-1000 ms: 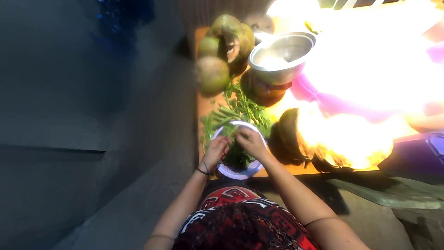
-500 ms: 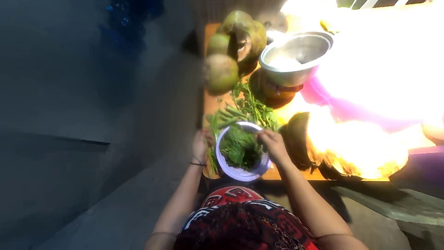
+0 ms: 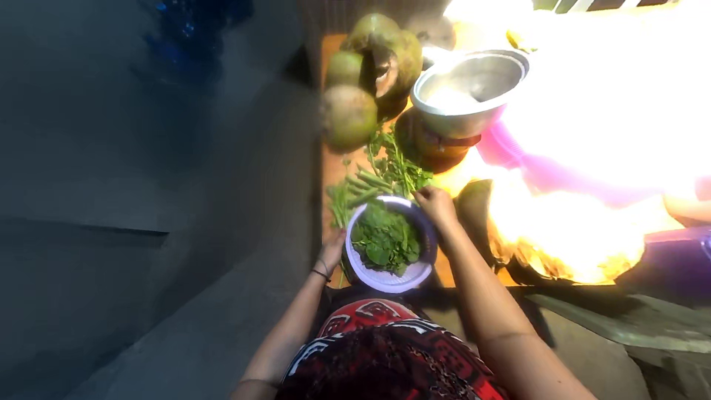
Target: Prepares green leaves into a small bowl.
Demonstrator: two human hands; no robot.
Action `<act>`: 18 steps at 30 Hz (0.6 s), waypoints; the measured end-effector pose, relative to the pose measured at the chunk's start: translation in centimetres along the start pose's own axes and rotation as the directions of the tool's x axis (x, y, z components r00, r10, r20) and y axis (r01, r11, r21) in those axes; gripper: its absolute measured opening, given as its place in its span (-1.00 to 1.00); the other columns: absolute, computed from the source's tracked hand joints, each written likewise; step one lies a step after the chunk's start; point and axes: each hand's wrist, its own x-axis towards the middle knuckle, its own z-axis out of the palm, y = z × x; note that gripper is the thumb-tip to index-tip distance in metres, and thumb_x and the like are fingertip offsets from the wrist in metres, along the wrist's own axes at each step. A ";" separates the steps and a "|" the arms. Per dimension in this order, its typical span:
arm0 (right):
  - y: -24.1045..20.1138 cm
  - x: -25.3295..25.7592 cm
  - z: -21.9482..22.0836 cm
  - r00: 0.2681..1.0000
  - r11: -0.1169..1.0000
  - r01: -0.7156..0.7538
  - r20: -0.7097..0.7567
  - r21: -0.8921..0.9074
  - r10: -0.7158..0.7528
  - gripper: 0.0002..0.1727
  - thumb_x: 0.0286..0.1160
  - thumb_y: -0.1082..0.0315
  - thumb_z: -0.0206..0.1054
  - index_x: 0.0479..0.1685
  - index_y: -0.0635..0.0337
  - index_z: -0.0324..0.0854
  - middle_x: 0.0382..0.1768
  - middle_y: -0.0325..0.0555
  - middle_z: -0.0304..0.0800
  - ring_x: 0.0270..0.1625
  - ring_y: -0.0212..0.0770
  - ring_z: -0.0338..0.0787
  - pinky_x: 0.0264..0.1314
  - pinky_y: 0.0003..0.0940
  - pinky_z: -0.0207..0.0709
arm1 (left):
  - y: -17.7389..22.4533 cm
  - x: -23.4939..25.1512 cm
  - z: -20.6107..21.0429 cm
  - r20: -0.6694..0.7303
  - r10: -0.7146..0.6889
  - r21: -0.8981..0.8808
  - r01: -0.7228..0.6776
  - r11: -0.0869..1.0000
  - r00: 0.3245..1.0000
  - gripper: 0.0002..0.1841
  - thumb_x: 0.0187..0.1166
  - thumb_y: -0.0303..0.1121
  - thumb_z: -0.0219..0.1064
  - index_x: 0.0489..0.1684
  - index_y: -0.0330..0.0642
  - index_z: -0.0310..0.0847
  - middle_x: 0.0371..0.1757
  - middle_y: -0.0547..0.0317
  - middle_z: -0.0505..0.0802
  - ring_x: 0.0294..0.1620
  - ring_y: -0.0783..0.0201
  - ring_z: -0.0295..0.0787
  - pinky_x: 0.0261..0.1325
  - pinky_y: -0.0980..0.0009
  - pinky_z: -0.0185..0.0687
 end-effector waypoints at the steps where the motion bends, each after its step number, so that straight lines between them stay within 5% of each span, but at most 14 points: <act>1: 0.2 1.4 0.3 0.996 0.995 -0.075 0.037 -0.065 0.078 -0.64 0.75 0.18 0.27 0.10 0.33 0.77 0.08 0.33 0.84 0.24 0.34 0.79 0.33 0.39 0.54 | -0.3 0.0 -0.1 -0.012 0.009 0.015 -0.009 1.000 1.000 -0.42 0.90 -0.02 -0.08 0.74 -0.18 0.31 0.74 -0.11 0.44 0.73 -0.02 0.35 0.71 -0.08 0.25; 5: 0.7 4.5 1.9 0.949 0.940 -0.257 0.128 -0.224 0.290 -0.42 0.55 -0.18 0.40 0.14 0.20 0.79 0.23 0.32 0.79 0.38 0.37 0.70 0.32 0.50 0.48 | -0.9 -0.3 -0.2 -0.157 0.054 0.117 -0.036 0.993 0.986 -0.40 0.83 0.13 -0.08 0.63 -0.06 0.45 0.68 -0.13 0.48 0.65 -0.15 0.41 0.54 -0.24 0.38; 10: 1.9 5.6 2.2 0.963 0.965 -0.238 0.103 -0.107 0.249 -0.66 0.54 0.15 0.43 0.11 0.20 0.81 0.20 0.33 0.79 0.36 0.41 0.70 0.31 0.53 0.47 | 0.2 0.5 -0.9 -0.174 0.024 -0.009 -0.026 1.000 0.985 -0.47 0.89 -0.10 -0.03 0.63 -0.31 0.38 0.58 -0.30 0.54 0.58 -0.12 0.47 0.58 -0.06 0.38; 15: 1.5 5.9 2.3 0.946 0.951 -0.299 0.109 -0.084 0.307 -0.47 0.59 -0.03 0.41 0.16 0.34 0.76 0.25 0.38 0.75 0.41 0.39 0.68 0.39 0.49 0.46 | 0.6 1.1 -1.0 -0.219 0.021 -0.030 -0.028 0.999 0.976 -0.50 0.90 -0.16 -0.02 0.60 -0.35 0.37 0.50 -0.31 0.61 0.48 -0.10 0.55 0.52 -0.06 0.43; 18: 1.1 6.2 2.8 0.950 0.956 -0.260 0.140 -0.134 0.278 -0.53 0.54 0.01 0.44 0.18 0.21 0.79 0.27 0.33 0.76 0.40 0.38 0.69 0.35 0.51 0.48 | 0.4 1.7 -0.4 -0.221 0.033 -0.019 -0.038 0.999 0.975 -0.53 0.88 -0.16 0.02 0.57 -0.29 0.39 0.52 -0.27 0.59 0.50 -0.09 0.53 0.52 -0.08 0.43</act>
